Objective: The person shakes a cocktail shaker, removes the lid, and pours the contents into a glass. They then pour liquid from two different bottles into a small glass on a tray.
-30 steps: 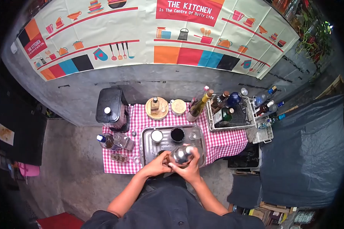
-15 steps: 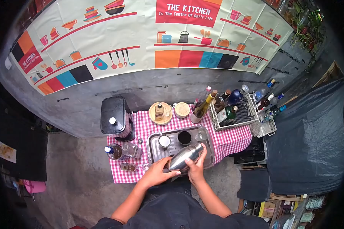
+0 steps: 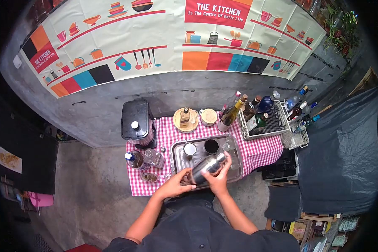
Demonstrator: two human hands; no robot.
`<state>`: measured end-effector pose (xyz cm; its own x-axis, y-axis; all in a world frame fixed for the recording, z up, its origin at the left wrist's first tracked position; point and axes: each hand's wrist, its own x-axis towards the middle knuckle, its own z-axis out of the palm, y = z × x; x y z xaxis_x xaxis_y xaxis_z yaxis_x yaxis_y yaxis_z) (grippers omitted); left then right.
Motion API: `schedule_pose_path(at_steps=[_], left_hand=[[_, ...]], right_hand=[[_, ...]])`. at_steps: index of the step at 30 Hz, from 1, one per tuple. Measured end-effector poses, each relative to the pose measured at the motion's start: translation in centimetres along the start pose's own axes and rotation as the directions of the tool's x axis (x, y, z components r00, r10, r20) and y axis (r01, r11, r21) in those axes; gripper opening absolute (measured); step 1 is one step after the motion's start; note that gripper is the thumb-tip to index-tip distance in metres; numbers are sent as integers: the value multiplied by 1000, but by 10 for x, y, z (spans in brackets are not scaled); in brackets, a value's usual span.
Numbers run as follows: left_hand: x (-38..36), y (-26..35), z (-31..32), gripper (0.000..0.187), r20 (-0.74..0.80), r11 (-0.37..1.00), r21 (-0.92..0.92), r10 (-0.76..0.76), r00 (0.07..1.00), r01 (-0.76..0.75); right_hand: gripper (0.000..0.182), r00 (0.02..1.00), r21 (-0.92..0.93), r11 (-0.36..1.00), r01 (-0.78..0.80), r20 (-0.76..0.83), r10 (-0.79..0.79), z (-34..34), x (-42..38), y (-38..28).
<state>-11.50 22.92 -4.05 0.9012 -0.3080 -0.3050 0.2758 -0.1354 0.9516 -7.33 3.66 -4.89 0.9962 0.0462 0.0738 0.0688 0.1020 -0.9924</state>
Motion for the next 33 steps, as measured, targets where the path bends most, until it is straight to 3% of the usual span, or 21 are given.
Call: schedule_pose_path(at_steps=[1,2,4,5,8,9,11,12,14,16,18,19,20,22,24,26,28,30,31,32,33], left_hand=[[-3,10,2,82,26,996,-57,-67,997,68],[-2,5,6,82,27,996,-62,-68,997,69],[9,-15,12,75,-4,984,-146,105,994,-104],[12,-23,13,72,-22,964,-185,191,981,-192],[10,-20,8,74,-45,964,-101,242,969,-246],[8,-18,6,76,-41,977,-96,187,982,-190],[3,-29,5,78,-89,984,-77,153,984,-160],[1,-26,6,80,-129,991,-58,116,985,-124],[-2,-18,10,78,-210,982,-29,174,962,-184],[-5,3,10,69,-281,993,-3,115,953,-120],[-2,13,14,63,-320,987,18,156,934,-159],[-1,23,15,62,-318,987,91,153,936,-130],[2,29,16,62,-315,981,165,149,937,-101],[10,33,22,61,-308,981,166,150,940,-102],[17,42,29,60,-293,981,178,134,947,-84],[26,48,34,64,-238,978,203,97,966,-48],[36,51,45,72,-168,990,138,27,985,-4],[52,38,57,85,-62,999,35,12,998,-10],[65,16,67,85,-88,995,57,88,992,-83],[74,19,76,86,-111,985,81,164,980,-155],[81,21,83,82,-85,987,-61,145,986,-151]], right_hand=[[105,997,-39,999,26,67,-24,1,-2,-3],[103,964,-340,906,252,170,-204,-5,-4,-1],[97,789,-301,750,588,416,-452,1,4,-14],[93,714,-263,700,663,503,-487,6,8,-24],[95,667,-246,680,690,582,-466,10,8,-28],[95,661,-243,678,693,588,-466,10,8,-25],[98,782,-164,818,551,445,-437,9,9,-13],[102,887,-161,914,371,354,-298,8,4,-13],[101,987,140,987,-78,152,56,7,9,-11],[92,983,257,952,-166,117,140,9,13,-15],[81,915,541,754,-372,77,395,4,18,-1],[72,888,562,707,-430,120,444,0,18,1],[72,888,564,706,-428,117,445,-4,20,4],[71,834,646,561,-517,233,500,-13,24,4],[70,833,672,536,-511,235,500,-26,29,7],[73,894,512,754,-412,70,442,-38,32,4],[85,916,429,817,-385,70,395,-53,38,-19],[93,987,48,996,-70,148,62,-69,45,-27],[101,970,-297,932,209,186,-159,-83,48,-11],[96,915,-347,870,351,326,-240,-88,50,-37],[94,804,-272,803,531,462,-376,-95,60,-39]])
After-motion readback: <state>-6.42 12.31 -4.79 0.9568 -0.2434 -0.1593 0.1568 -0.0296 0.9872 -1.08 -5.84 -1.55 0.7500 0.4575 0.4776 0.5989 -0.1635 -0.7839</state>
